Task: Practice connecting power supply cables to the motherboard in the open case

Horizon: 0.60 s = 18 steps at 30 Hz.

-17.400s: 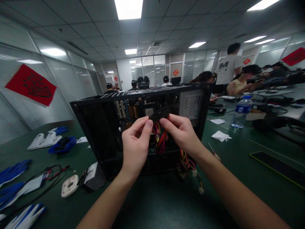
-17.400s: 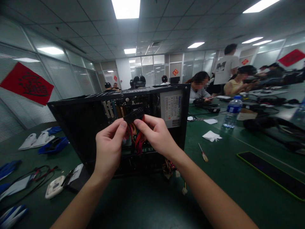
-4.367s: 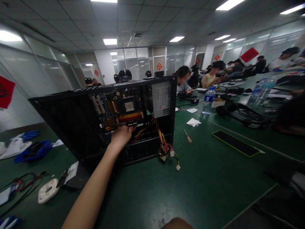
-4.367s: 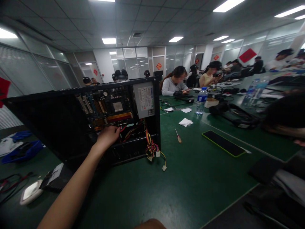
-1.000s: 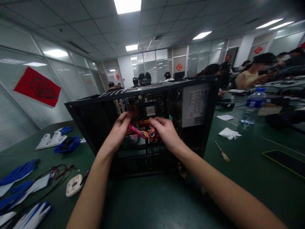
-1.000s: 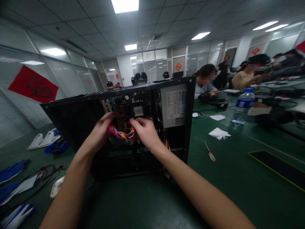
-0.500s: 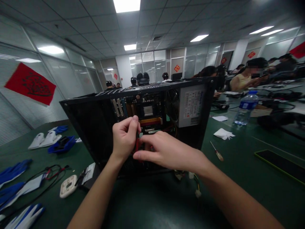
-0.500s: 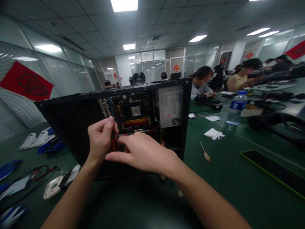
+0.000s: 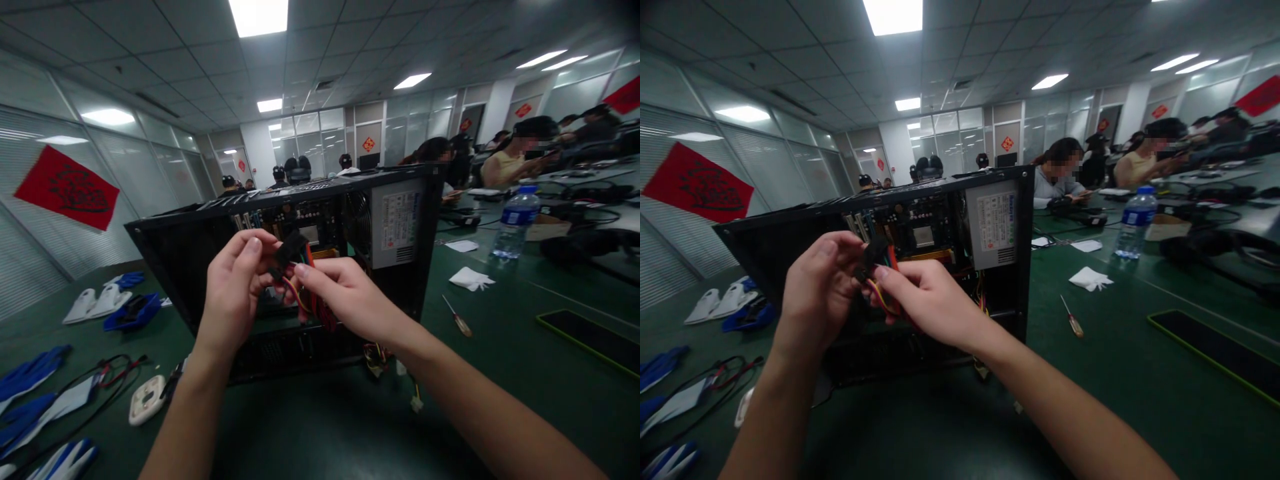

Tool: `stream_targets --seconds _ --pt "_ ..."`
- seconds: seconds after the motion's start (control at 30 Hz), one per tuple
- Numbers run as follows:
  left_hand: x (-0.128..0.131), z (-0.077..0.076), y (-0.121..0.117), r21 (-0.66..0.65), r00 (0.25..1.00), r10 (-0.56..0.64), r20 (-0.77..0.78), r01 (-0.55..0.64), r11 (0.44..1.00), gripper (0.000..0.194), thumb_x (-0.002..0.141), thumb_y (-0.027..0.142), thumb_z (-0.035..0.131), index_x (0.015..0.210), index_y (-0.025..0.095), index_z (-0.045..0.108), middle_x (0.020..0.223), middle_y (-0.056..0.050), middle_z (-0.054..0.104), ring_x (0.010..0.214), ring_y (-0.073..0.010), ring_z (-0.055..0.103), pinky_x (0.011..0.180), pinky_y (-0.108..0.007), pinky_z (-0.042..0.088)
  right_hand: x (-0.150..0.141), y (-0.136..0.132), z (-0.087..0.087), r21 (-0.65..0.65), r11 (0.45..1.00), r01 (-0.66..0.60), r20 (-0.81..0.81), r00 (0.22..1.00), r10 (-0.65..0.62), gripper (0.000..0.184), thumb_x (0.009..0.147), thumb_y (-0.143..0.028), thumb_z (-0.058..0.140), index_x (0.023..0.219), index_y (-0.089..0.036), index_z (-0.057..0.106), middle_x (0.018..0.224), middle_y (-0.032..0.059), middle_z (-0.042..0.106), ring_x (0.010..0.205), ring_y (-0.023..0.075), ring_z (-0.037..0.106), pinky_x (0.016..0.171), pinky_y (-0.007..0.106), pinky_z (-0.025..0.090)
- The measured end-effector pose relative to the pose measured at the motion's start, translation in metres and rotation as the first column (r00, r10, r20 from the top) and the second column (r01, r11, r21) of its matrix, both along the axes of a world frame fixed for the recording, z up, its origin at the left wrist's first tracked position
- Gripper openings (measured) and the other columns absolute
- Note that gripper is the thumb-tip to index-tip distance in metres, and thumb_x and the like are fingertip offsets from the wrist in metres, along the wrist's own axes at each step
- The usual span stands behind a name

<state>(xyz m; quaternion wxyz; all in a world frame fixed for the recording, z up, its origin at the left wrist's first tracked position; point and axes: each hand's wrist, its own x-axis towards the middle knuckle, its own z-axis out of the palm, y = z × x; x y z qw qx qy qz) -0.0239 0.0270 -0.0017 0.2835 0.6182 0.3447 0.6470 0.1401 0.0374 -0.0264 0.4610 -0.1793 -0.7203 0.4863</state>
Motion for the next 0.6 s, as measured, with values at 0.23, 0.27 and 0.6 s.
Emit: stream_targets --seconds 0.23,0.27,0.6 --pt "-0.0042 0.0048 -0.0032 -0.206 0.974 -0.218 0.060 0.226 0.952 0.043 0.080 0.042 0.073 0.115 0.017 0.069 0.102 -0.010 0.074 0.094 -0.0242 0.072 0.083 -0.035 0.059 0.0062 0.0077 0.0018 -0.046 0.998 0.046 -0.160 0.986 -0.053 0.045 0.093 -0.056 0.055 0.082 -0.014 0.067 0.071 0.0035 0.066 0.058 0.0121 0.061 0.055 0.024 0.048" --pt "-0.0046 0.0036 -0.0036 -0.219 0.971 -0.238 0.034 0.239 0.946 0.045 0.081 0.044 0.073 0.116 0.017 0.069 0.102 -0.011 0.074 0.095 -0.0251 0.072 0.085 -0.037 0.059 0.0072 0.0080 0.0017 -0.039 0.998 0.059 -0.156 0.986 -0.064 0.047 0.093 -0.058 0.054 0.083 -0.014 0.068 0.069 0.0034 0.065 0.057 0.0121 0.061 0.054 0.024 0.048" --pt "-0.0041 -0.0012 -0.0063 -0.173 0.983 -0.160 -0.089 0.143 0.975 0.032 0.082 0.040 0.076 0.101 0.015 0.079 0.087 -0.008 0.076 0.078 -0.0200 0.069 0.075 -0.031 0.055 0.0084 0.0086 -0.0012 0.048 0.995 0.091 -0.110 0.990 -0.085 0.058 0.096 -0.064 0.045 0.082 -0.015 0.073 0.070 0.0052 0.067 0.065 0.0150 0.061 0.063 0.027 0.050"
